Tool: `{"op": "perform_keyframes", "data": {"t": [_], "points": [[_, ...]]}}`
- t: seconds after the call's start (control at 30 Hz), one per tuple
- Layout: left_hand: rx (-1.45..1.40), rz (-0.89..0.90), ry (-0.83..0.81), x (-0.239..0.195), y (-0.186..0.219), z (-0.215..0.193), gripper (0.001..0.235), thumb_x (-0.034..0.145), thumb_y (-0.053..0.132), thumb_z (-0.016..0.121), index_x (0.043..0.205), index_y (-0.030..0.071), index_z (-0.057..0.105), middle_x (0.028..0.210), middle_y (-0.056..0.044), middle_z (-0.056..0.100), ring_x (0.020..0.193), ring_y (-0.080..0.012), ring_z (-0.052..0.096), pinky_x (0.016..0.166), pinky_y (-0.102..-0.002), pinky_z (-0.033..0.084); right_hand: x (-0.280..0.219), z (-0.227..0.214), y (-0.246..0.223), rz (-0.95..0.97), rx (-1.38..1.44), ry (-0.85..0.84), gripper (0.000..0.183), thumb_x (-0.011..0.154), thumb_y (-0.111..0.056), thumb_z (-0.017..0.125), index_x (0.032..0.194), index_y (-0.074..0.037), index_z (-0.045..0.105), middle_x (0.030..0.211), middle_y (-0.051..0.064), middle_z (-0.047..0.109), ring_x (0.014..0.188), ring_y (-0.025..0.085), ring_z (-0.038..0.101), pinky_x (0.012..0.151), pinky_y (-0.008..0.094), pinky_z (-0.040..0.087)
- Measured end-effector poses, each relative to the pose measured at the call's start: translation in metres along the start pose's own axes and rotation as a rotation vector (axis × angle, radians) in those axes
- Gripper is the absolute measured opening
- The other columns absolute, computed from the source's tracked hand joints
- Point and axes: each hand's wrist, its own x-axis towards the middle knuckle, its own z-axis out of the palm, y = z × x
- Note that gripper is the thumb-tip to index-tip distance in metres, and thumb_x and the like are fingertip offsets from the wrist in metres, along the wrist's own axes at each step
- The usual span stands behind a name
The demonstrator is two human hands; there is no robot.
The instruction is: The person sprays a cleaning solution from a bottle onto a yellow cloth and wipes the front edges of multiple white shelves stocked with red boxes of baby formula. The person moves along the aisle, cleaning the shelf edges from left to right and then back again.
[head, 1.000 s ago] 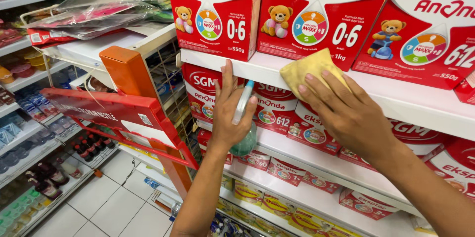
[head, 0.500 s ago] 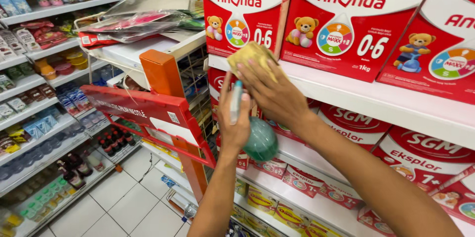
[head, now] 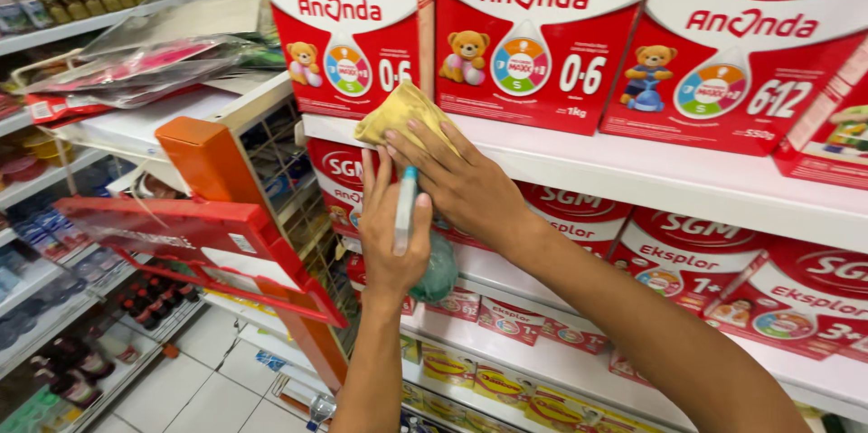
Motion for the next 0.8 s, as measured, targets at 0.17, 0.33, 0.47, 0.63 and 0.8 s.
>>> {"op": "perform_keyframes", "data": {"t": [0.17,0.33,0.47,0.63,0.8], "points": [[-0.075,0.028,-0.049,-0.005,0.033,0.014,0.028,0.100,0.012,0.059,0.115,-0.011,0.065,0.153,-0.041,0.044,0.152,-0.0599,0.028,0.126,-0.060,0.024,-0.032,-0.027,0.011,0.026,-0.040,-0.049,0.070,0.090,-0.022,0.057,0.157,-0.005,0.044,0.164,0.007,0.039,0.153,0.026,0.031,0.127,0.043,0.024],[-0.090,0.062,-0.148,-0.012,0.065,0.037,0.028,0.098,0.015,0.061,0.114,-0.008,0.065,0.154,-0.041,0.042,0.152,-0.0589,0.030,0.125,-0.061,0.028,-0.075,-0.049,0.027,0.058,-0.059,-0.053,0.068,0.095,-0.023,0.057,0.159,-0.005,0.044,0.165,0.008,0.039,0.153,0.027,0.031,0.127,0.044,0.024],[-0.113,0.122,-0.187,-0.019,0.089,0.059,0.029,0.099,0.016,0.062,0.115,-0.009,0.064,0.154,-0.042,0.040,0.152,-0.0599,0.028,0.125,-0.064,0.027,-0.109,-0.068,0.039,0.070,-0.155,-0.110,0.067,0.095,-0.023,0.056,0.159,-0.008,0.044,0.165,0.006,0.039,0.153,0.026,0.031,0.127,0.045,0.025],[-0.159,0.190,-0.248,-0.027,0.115,0.087,0.029,0.097,0.017,0.064,0.112,-0.008,0.063,0.155,-0.043,0.037,0.152,-0.0596,0.027,0.125,-0.068,0.022,-0.155,-0.090,0.052,0.130,-0.173,-0.200,0.067,0.093,-0.025,0.055,0.157,-0.007,0.046,0.164,0.008,0.040,0.152,0.028,0.033,0.125,0.047,0.026],[-0.254,0.268,-0.321,-0.035,0.145,0.117,0.030,0.097,0.019,0.067,0.114,-0.005,0.064,0.157,-0.042,0.036,0.153,-0.0590,0.027,0.126,-0.068,0.024,-0.207,-0.114,0.066,0.200,-0.293,-0.241,0.060,0.098,-0.022,0.055,0.157,-0.013,0.049,0.164,0.004,0.042,0.152,0.027,0.034,0.126,0.047,0.024]]}}
